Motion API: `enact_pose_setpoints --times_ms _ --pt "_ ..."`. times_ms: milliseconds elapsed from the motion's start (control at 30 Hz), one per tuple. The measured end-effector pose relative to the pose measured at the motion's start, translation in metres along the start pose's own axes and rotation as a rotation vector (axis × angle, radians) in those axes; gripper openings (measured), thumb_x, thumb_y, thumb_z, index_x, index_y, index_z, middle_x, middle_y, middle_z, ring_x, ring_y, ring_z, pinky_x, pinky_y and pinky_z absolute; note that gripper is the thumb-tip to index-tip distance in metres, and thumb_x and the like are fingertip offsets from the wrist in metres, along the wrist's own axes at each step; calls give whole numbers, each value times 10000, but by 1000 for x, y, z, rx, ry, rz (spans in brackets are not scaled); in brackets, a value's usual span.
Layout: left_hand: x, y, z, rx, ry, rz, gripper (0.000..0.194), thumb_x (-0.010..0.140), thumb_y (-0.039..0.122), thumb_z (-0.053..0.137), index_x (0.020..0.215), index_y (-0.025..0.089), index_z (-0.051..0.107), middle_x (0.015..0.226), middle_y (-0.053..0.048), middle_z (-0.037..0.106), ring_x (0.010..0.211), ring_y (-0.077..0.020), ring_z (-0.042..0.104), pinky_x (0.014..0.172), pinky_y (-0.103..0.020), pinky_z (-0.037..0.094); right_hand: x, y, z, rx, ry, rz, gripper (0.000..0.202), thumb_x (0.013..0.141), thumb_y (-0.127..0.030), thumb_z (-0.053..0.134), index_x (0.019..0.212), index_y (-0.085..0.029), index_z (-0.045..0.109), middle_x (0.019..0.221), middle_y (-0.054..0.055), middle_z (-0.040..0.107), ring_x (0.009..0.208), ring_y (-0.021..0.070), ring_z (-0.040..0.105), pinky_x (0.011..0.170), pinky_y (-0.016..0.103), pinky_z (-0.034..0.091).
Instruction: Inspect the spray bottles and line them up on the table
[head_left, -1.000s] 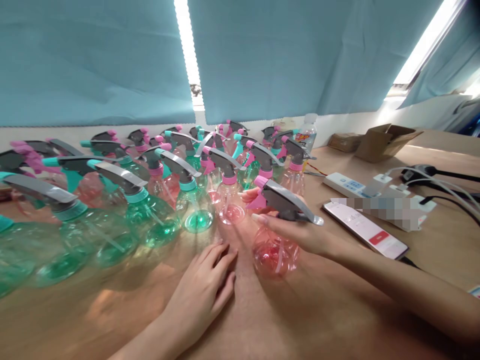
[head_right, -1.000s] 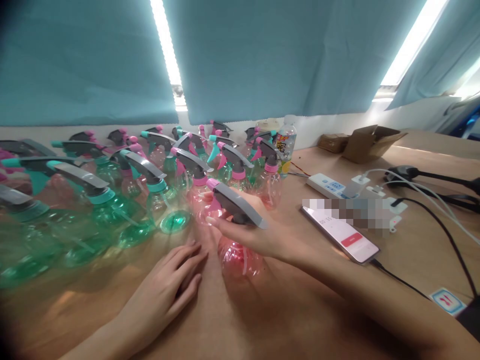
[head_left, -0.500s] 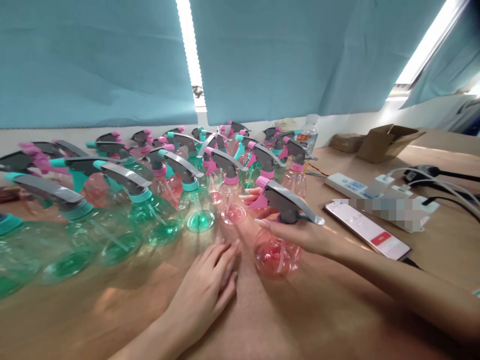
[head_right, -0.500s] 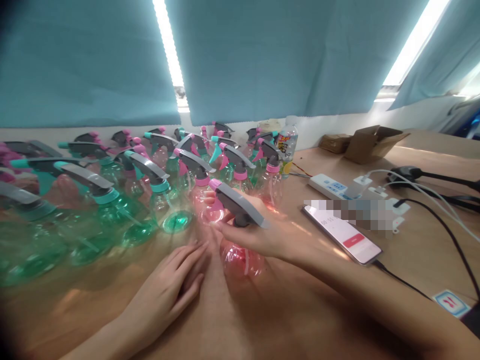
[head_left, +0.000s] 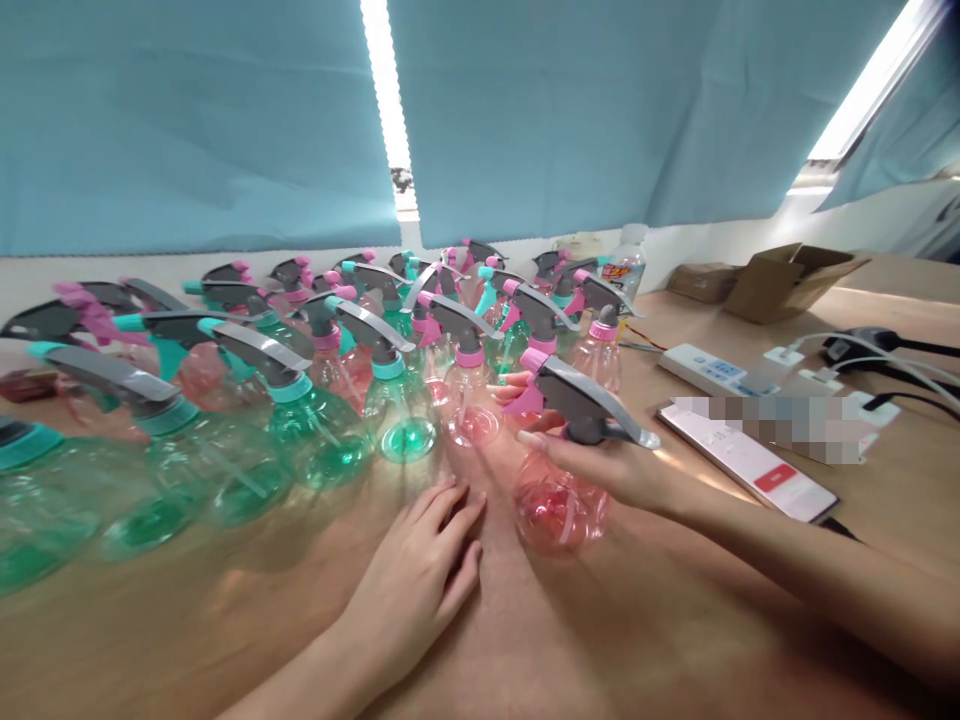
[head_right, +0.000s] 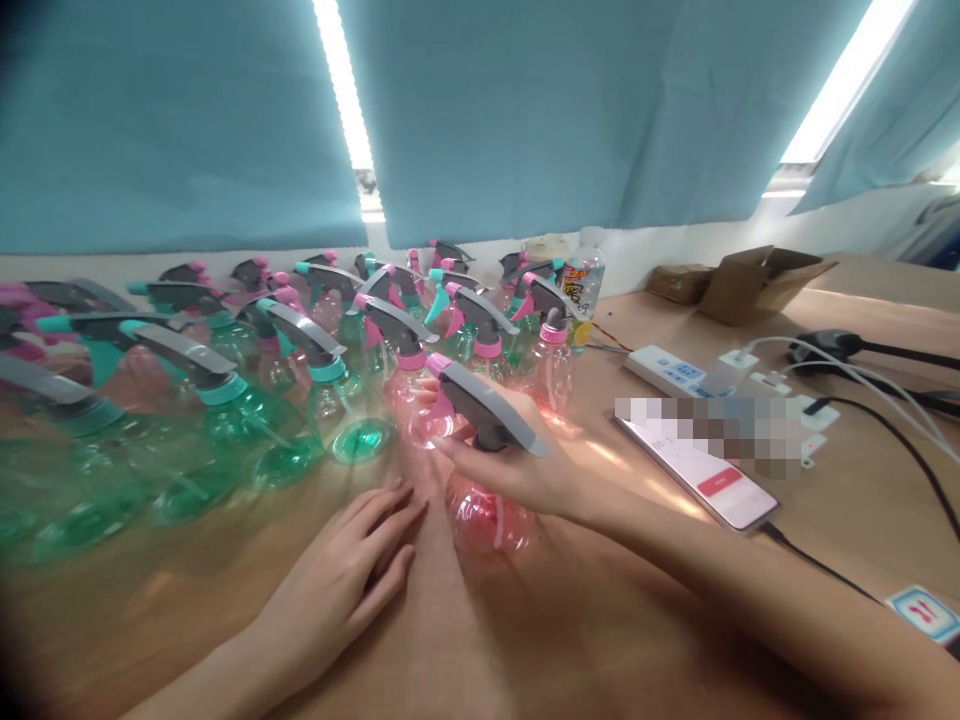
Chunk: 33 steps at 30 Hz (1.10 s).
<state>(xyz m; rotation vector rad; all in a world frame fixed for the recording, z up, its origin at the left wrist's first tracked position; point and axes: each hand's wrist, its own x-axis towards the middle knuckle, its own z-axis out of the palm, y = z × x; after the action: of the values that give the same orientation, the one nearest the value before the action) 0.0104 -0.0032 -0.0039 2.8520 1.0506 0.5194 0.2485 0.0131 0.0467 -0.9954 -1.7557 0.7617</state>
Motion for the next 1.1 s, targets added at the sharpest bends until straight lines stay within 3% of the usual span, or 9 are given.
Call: enact_pose_setpoints --times_ms 333,700,933,1100 --pt "1 3 -1 -12 -18 -6 357 956 173 410 1256 98 588 1243 -182 590 1214 -332 516 958 -510 498 3 -10 1 10 8 -13 199 818 -278 625 1011 -258 671 860 21 684 652 168 625 571 311 518" --pt "0 2 -2 -18 -4 -10 349 945 169 433 1248 110 595 1235 -171 603 1202 -327 529 954 -500 502 1 -2 0 -57 19 16 231 840 -349 632 1061 -287 648 790 9 667 653 185 601 574 327 499" --pt "1 2 -3 -23 0 -6 340 950 174 419 1239 137 593 1220 -157 612 1181 -318 542 936 -501 513 0 1 -2 -99 6 8 224 840 -291 609 1062 -288 640 739 -4 627 632 176 575 565 313 468" --pt "2 2 -2 -17 -7 -1 342 958 182 409 1248 138 585 1237 -157 603 1192 -316 531 942 -506 507 1 -6 -5 -66 -24 30 332 782 -168 560 1089 -284 615 645 -34 564 601 166 541 601 311 471"
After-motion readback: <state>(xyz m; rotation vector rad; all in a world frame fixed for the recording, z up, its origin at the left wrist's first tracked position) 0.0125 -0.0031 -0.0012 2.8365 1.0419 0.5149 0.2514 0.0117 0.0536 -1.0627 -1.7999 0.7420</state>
